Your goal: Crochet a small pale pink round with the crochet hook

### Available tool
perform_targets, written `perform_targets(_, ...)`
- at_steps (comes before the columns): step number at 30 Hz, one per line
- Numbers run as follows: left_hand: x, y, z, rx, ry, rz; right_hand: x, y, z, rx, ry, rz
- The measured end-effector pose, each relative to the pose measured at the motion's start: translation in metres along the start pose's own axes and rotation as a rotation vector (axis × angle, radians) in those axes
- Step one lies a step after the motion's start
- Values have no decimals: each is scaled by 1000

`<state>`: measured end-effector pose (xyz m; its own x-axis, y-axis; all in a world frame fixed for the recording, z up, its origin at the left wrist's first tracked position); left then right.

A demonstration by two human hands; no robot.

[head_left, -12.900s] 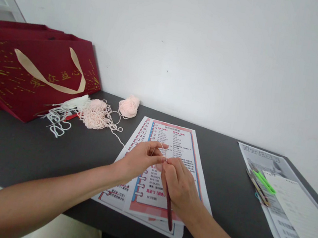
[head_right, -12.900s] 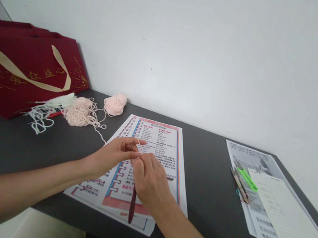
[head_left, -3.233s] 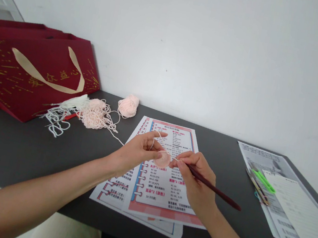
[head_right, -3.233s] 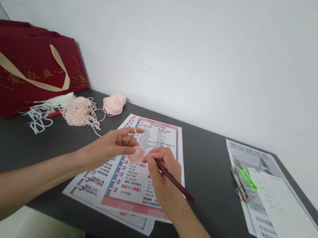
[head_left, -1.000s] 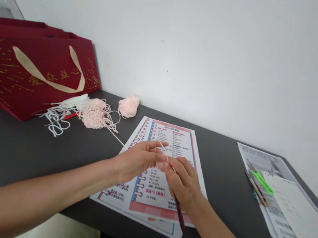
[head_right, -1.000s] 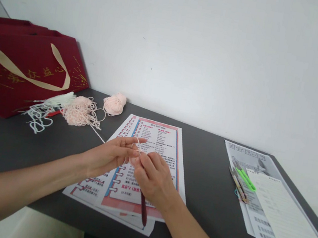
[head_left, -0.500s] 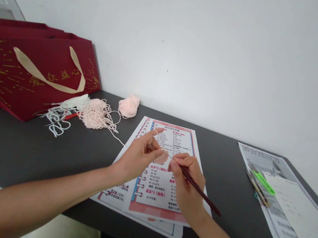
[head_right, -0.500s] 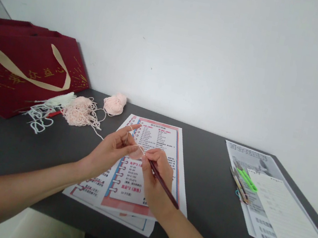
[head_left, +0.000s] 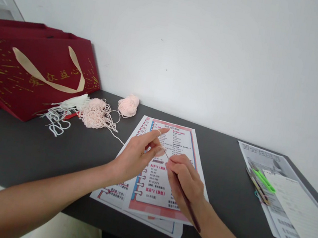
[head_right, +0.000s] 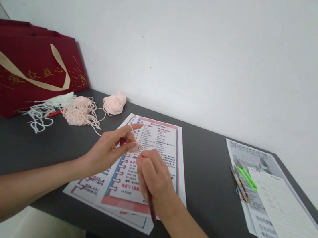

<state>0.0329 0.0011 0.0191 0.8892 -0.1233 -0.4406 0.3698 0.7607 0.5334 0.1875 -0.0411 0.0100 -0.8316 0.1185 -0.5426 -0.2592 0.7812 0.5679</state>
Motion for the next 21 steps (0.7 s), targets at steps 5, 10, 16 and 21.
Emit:
perform_targets(5,0,0,-2,11,3,-15,0,1,1,74,11,20)
perform_targets(10,-3,2,-4,-12,-16,-2,-1,8,17,524,501,98)
perform_targets(16,0,8,-5,-152,-341,-58,3,15,24,727,1026,-18)
perform_targets(21,9,3,-6,-333,-676,-49,11,13,21,787,1132,-44)
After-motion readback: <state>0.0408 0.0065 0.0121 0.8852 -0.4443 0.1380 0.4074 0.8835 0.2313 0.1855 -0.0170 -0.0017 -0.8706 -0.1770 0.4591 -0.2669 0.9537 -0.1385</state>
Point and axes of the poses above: each hand's wrist, its own y-axis towards the middle knuckle, its own x-axis out of the palm, z = x × y, the point moved 3 cm from there along y, towards the middle knuckle, and after that the axes turned 13 degrees about x, right-handed, at the moved point
